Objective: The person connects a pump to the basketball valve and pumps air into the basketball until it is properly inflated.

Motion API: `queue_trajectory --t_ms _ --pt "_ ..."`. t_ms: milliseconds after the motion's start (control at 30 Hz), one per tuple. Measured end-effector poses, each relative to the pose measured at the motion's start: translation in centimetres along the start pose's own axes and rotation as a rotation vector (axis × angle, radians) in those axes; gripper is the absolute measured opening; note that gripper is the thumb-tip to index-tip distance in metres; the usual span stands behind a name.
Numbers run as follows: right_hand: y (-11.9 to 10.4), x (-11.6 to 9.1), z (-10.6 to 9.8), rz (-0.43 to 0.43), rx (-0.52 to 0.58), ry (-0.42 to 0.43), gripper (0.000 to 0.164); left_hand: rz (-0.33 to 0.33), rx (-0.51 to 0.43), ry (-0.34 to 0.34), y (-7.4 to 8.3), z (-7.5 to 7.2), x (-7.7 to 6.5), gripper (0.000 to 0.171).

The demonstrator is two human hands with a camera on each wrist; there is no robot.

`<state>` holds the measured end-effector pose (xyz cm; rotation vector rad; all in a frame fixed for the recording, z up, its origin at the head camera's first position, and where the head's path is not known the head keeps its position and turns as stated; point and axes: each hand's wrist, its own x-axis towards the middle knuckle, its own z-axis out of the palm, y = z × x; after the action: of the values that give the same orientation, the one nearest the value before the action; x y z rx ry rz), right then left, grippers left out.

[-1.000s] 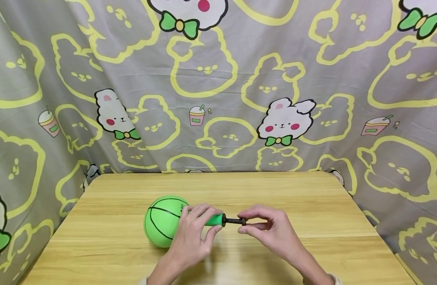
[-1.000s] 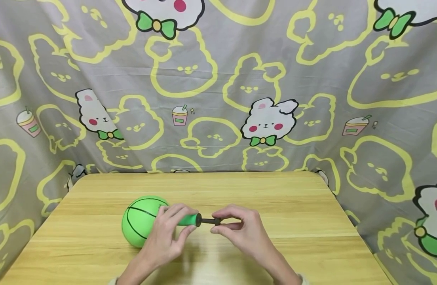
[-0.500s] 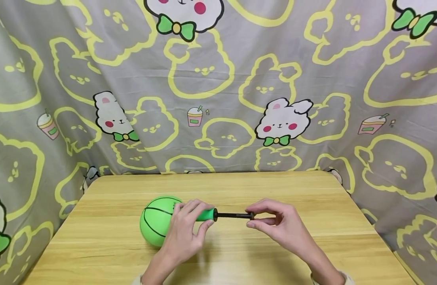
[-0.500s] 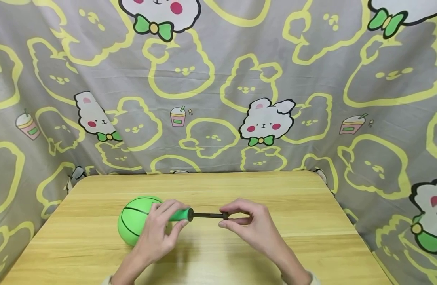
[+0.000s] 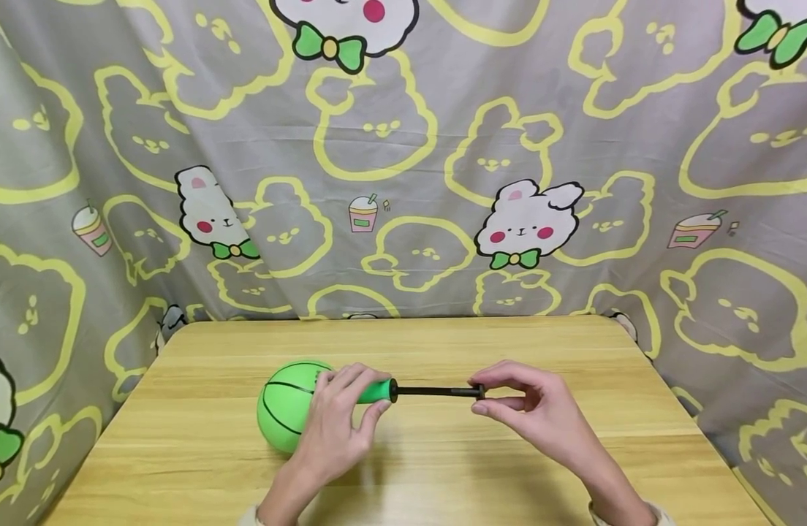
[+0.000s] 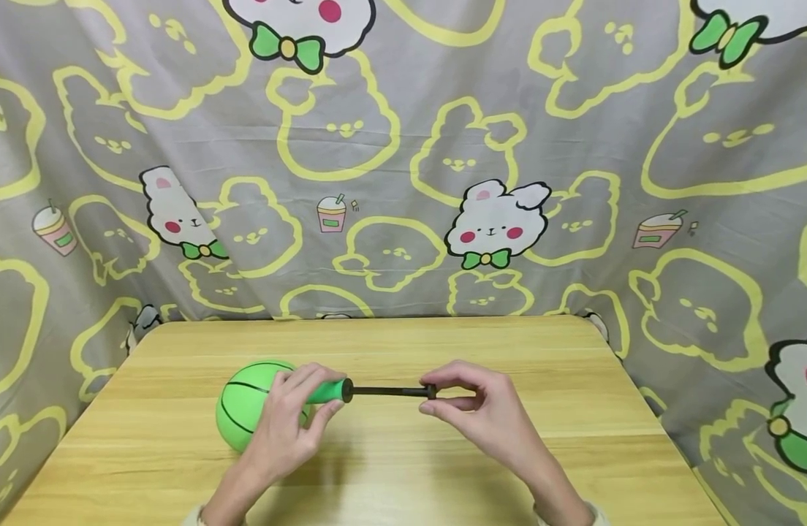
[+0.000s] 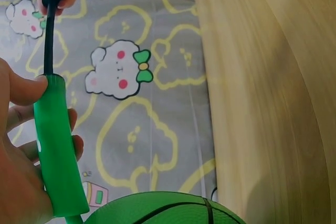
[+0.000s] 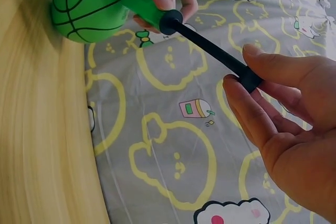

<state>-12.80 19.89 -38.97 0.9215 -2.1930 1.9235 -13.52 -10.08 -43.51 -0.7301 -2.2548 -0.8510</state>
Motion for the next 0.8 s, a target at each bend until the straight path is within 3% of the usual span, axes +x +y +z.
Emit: queue_trajectory --t_ms 500,800 --pt "1.1 0.3 1.6 -0.012 0.004 0.118 0.029 0.001 0.033 0.02 0.4 0.6 0.0 0.025" --pt "1.6 0.3 3.2 -0.011 0.041 0.115 0.03 -0.005 0.034 -0.016 1.2 0.8 -0.2 0.024"
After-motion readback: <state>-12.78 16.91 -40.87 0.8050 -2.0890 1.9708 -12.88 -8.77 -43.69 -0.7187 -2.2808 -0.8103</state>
